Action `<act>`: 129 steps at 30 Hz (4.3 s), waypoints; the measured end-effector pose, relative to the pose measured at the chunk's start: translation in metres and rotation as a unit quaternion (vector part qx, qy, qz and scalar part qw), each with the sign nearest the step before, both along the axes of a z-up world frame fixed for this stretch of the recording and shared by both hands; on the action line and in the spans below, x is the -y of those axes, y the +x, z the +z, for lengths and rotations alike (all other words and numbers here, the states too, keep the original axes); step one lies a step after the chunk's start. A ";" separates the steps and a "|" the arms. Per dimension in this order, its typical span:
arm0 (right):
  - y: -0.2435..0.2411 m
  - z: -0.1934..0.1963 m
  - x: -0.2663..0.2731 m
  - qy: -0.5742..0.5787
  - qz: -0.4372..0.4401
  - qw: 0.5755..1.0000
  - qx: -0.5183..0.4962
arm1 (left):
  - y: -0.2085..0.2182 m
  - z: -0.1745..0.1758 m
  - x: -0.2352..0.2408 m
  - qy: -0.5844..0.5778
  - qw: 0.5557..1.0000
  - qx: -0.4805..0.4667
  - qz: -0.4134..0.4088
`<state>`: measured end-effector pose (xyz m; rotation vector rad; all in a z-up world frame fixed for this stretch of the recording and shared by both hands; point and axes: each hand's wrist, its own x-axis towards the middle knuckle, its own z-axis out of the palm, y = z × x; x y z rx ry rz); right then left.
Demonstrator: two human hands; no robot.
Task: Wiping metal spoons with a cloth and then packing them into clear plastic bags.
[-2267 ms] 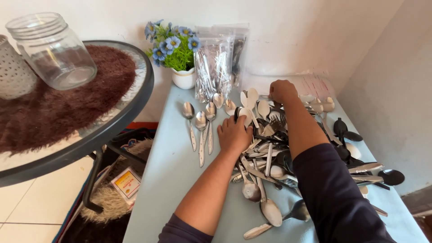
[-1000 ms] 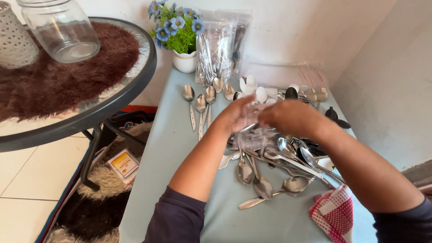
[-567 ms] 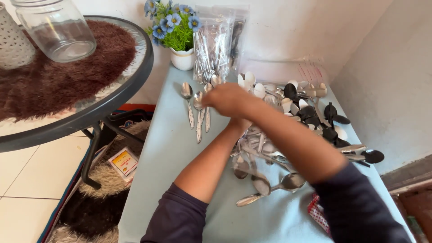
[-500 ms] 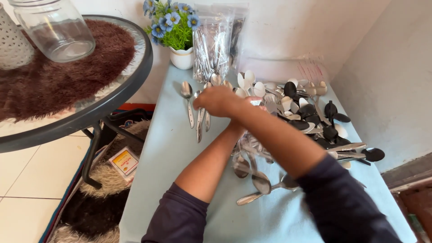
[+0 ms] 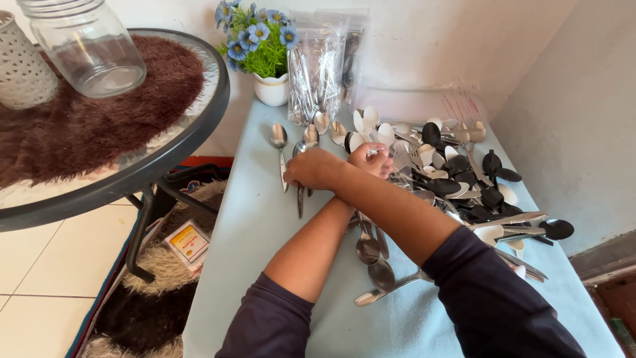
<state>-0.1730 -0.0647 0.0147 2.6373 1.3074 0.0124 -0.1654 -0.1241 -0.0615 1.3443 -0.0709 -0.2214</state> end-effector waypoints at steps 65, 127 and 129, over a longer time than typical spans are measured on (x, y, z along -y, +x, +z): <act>-0.087 0.178 0.236 0.742 -0.273 0.610 -0.053 | -0.046 0.100 -0.052 -0.082 0.988 -0.009 -0.127; -0.090 0.177 0.153 0.473 -0.349 0.804 -0.086 | -0.054 0.118 -0.051 0.018 0.973 0.220 -0.064; -0.088 0.176 0.163 0.519 -0.310 0.794 -0.063 | -0.052 0.116 -0.052 -0.001 0.976 0.211 -0.047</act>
